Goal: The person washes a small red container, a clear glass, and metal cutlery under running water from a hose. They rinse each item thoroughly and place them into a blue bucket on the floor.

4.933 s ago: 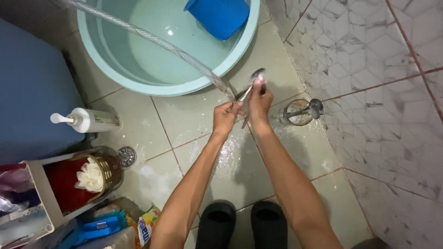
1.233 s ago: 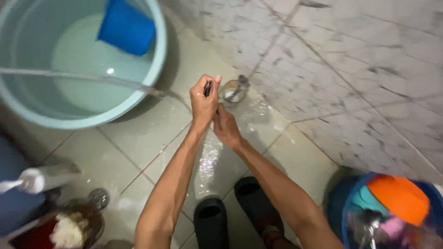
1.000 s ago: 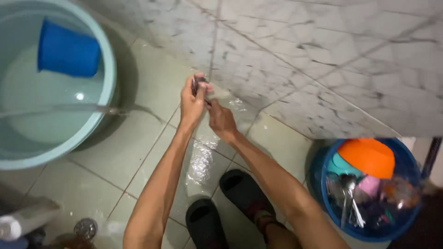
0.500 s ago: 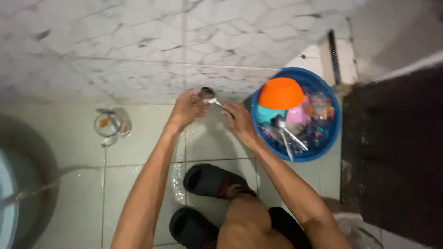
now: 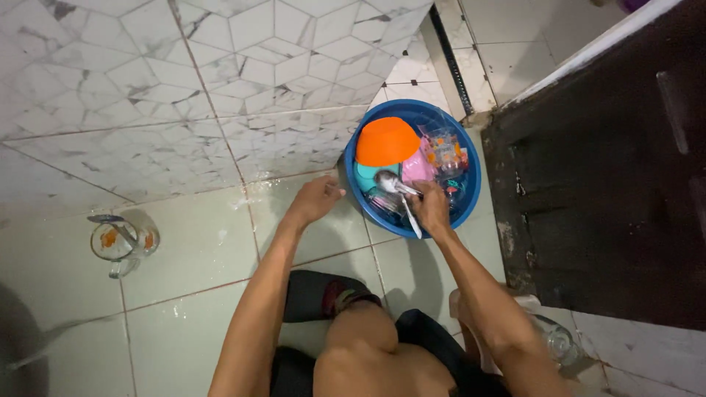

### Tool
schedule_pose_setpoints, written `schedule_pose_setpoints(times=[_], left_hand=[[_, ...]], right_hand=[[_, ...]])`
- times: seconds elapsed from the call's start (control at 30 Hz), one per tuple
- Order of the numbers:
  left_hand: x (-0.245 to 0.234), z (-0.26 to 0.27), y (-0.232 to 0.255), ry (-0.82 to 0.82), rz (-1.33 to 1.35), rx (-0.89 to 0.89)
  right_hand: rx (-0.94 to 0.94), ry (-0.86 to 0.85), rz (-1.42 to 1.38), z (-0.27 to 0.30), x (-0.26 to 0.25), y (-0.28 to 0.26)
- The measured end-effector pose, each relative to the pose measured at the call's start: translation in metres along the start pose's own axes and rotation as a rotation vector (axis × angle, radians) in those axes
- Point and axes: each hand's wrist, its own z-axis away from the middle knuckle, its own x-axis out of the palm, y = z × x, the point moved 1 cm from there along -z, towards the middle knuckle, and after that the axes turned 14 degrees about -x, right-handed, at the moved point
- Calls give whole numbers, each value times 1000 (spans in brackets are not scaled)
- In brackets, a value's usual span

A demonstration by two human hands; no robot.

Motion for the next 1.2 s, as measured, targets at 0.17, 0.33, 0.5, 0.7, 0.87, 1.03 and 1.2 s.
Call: schedule_pose_setpoints(times=[0.17, 0.33, 0.5, 0.7, 0.87, 1.03, 1.2], left_hand=[[7, -16, -16, 40, -7, -26], [-5, -2, -19, 60, -7, -15], [-23, -7, -63, 169, 29, -123], [-61, -23, -172, 421, 156, -266], [-125, 53, -205, 789, 268, -298], [-161, 134, -249, 1097, 330, -442], [-150, 181, -315, 1267, 520, -549]], right_hand=[[42, 0, 200, 4, 0, -10], [-45, 76, 217, -8, 5, -36], [-254, 147, 24, -40, 52, -89], [-445, -37, -172, -72, 110, -192], [-583, -261, -376, -92, 163, -299], [-872, -327, -526, -96, 216, -423], [-826, -413, -632, -105, 260, -512]])
